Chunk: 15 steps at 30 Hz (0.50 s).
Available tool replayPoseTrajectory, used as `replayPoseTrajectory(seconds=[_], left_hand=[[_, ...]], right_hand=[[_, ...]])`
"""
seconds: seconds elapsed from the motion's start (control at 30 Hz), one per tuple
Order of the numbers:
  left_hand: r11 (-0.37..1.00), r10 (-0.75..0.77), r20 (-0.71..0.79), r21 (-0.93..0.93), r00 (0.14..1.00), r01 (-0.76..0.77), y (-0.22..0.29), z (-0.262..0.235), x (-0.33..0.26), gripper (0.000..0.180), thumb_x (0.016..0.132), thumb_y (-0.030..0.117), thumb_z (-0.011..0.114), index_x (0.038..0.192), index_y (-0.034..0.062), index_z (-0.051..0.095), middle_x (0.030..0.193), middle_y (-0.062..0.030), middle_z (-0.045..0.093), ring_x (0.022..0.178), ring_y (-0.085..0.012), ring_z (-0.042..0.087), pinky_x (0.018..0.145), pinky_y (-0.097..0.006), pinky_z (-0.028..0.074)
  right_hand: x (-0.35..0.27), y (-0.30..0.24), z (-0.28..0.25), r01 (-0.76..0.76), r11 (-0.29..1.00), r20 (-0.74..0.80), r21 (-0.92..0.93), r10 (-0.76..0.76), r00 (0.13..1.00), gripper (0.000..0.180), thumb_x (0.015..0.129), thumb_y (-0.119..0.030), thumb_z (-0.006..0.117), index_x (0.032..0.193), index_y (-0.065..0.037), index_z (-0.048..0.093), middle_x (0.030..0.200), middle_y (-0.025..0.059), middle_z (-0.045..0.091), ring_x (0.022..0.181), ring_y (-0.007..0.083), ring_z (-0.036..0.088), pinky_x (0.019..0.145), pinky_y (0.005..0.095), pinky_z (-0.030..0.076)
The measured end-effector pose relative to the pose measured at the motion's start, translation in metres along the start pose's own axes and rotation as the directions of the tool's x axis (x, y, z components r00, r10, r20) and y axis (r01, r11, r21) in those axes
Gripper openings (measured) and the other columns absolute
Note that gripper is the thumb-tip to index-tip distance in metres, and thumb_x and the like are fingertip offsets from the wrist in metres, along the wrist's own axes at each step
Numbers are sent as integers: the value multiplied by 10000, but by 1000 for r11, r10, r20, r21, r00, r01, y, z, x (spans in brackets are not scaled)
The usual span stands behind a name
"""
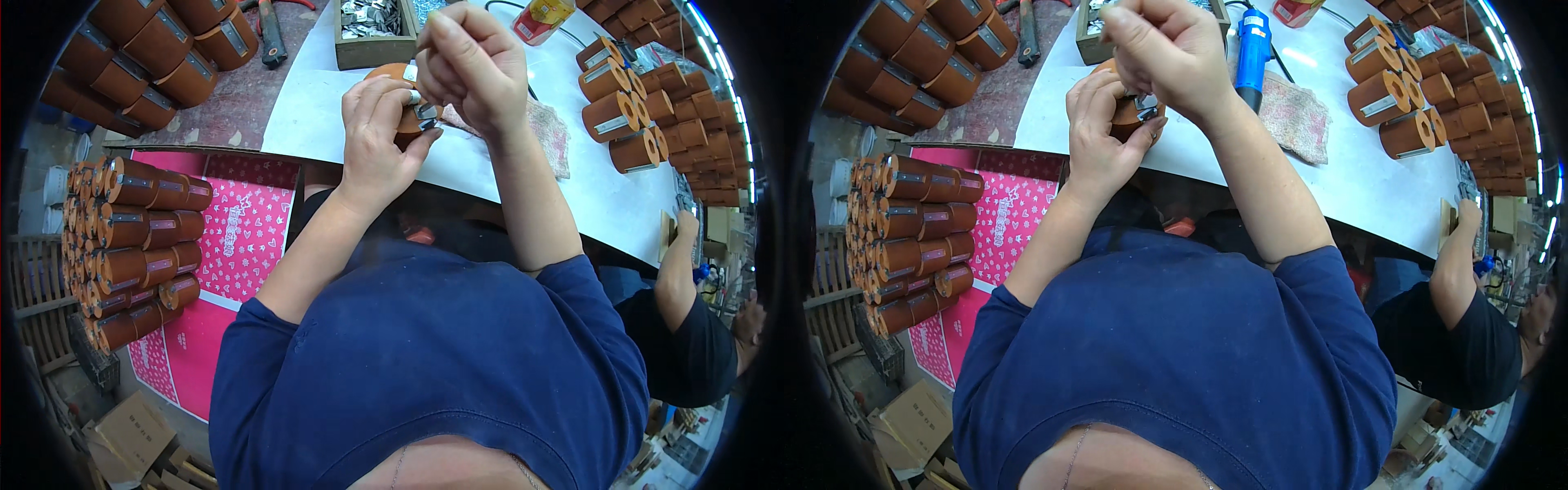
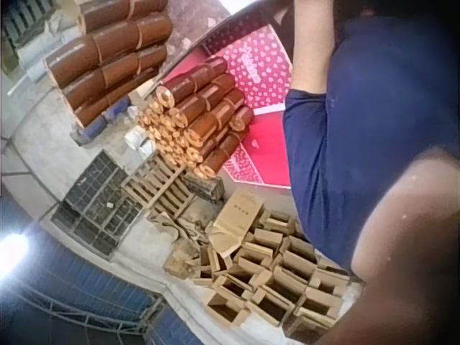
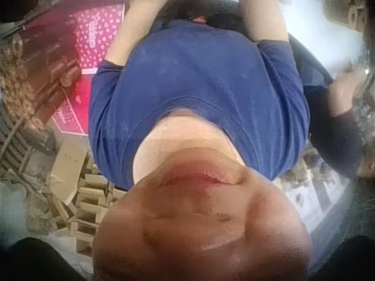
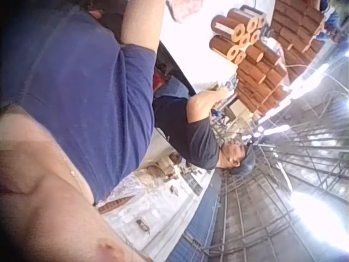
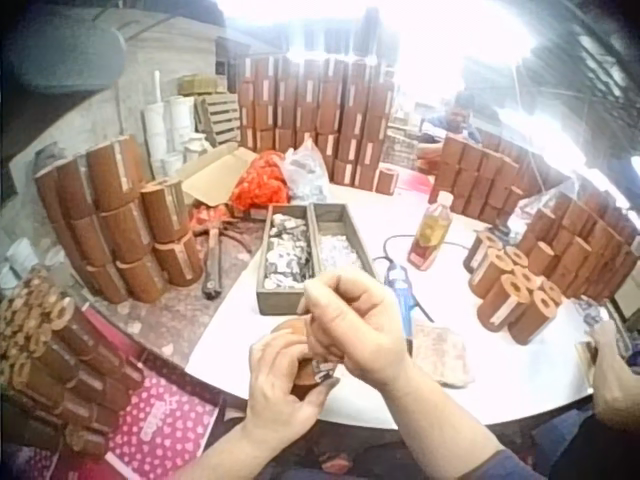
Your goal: Assembling small cylindrical parts with metal plates and screws at a workbench.
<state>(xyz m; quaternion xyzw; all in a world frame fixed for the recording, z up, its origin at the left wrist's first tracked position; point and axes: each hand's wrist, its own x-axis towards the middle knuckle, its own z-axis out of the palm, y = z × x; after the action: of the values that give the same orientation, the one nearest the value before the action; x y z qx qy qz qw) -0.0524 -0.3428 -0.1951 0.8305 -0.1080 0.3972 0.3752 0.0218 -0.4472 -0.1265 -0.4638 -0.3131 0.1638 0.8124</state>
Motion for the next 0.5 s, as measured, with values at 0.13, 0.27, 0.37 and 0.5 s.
replayPoseTrajectory(seconds=[0.13,0.27,0.37,0.5], left_hand=[[1000,23,-14,-12,1000,-23,-1,0,-1,444,585,119,770,960,45,545,1066,-114,505,1050,-313,417,894,-400,351],[999,16,-18,-47,1000,-17,1,-2,1,353,630,134,743,941,60,594,1037,-98,523,1030,-289,431,880,-378,344],[988,-37,-30,-148,999,32,5,0,5,204,677,115,705,865,59,647,940,-72,566,992,-265,459,859,-356,350],[989,-76,-103,-135,992,62,7,2,7,83,699,70,672,776,39,662,828,-50,606,935,-251,488,836,-336,364]], right_hand=[[1,3,0,-9,997,152,-74,20,988,160,913,-107,491,827,23,522,556,4,476,405,46,379,384,190,284],[4,1,1,8,988,230,-152,28,973,170,926,-120,467,836,17,511,543,-6,450,400,46,366,380,189,273],[16,1,-4,-164,986,309,18,151,939,194,940,-147,443,830,4,495,542,-10,434,388,52,344,380,188,272],[20,6,3,-115,993,289,-6,112,951,218,942,-174,447,810,-10,501,554,-8,437,432,58,379,403,191,296]])
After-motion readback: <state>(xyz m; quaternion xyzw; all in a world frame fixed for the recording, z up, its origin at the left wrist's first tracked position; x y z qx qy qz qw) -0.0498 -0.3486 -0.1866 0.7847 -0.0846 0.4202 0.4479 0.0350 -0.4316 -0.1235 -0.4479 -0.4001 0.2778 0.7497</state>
